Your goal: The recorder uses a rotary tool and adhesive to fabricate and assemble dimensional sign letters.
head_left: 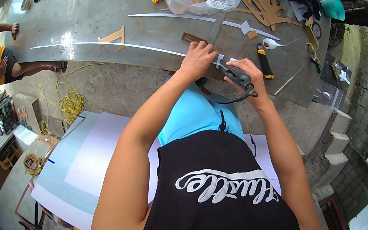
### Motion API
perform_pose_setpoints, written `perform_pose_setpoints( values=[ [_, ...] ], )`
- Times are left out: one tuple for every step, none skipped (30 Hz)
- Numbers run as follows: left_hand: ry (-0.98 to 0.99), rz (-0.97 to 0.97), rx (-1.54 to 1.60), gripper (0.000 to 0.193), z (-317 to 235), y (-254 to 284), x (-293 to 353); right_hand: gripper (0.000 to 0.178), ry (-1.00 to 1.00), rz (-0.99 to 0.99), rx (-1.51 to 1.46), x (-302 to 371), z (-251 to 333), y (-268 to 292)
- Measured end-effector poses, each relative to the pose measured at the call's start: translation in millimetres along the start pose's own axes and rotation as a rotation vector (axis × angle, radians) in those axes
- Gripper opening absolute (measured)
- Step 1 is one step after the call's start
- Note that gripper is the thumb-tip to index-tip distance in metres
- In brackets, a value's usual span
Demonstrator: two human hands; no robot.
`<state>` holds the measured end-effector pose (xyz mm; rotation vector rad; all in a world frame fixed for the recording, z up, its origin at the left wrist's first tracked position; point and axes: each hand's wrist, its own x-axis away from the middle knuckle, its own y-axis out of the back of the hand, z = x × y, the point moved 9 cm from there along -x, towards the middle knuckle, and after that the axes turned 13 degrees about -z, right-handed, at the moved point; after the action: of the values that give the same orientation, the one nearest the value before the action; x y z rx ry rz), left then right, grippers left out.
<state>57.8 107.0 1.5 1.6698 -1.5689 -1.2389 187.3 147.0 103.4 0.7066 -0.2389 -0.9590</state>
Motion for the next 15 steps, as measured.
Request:
perform_pose_setpoints(
  values=[
    [-0.003,-0.005,0.02,0.023,-2,0,0,0.042,-0.001,-0.001,0.0,0,0,0],
    [-0.003,-0.005,0.02,0.023,-2,-1,0,0.042,-0.001,-0.001,0.0,0,0,0],
    [0.008,0.014,0.024,0.03,-2,-3,1,0.042,0.004,-0.004,-0.007,-1,1,1],
    [0.019,0.033,0.027,0.037,-2,-6,1,0.042,0.008,-0.008,-0.013,-1,1,1],
    [0.018,0.033,0.028,0.037,-3,-6,3,0.042,0.007,-0.009,-0.012,-1,1,1],
    [0.035,0.069,0.011,0.036,-2,-10,5,0.042,-0.003,-0.006,-0.015,0,0,0],
    [0.052,0.104,-0.005,0.034,-1,-13,7,0.042,-0.013,-0.002,-0.017,0,-1,0],
    [0.051,0.105,-0.004,0.034,-1,-14,8,0.042,-0.013,-0.003,-0.016,0,-1,0],
    [0.058,0.099,0.0,0.033,-1,-13,9,0.042,-0.015,-0.001,-0.016,0,-1,0],
    [0.065,0.093,0.003,0.032,0,-12,9,0.042,-0.015,0.0,-0.017,0,-1,0],
    [0.065,0.093,0.003,0.032,0,-12,9,0.042,-0.015,0.0,-0.017,0,-1,0],
    [0.064,0.101,0.001,0.032,0,-13,8,0.042,-0.009,-0.004,-0.019,0,-1,1],
    [0.063,0.108,-0.001,0.032,0,-13,8,0.043,-0.003,-0.008,-0.021,0,-1,1],
    [0.063,0.107,-0.001,0.032,0,-12,7,0.043,-0.002,-0.008,-0.021,0,-1,1],
    [0.06,0.105,-0.002,0.033,1,-11,5,0.043,-0.007,-0.004,-0.013,1,-2,0]
  ],
)
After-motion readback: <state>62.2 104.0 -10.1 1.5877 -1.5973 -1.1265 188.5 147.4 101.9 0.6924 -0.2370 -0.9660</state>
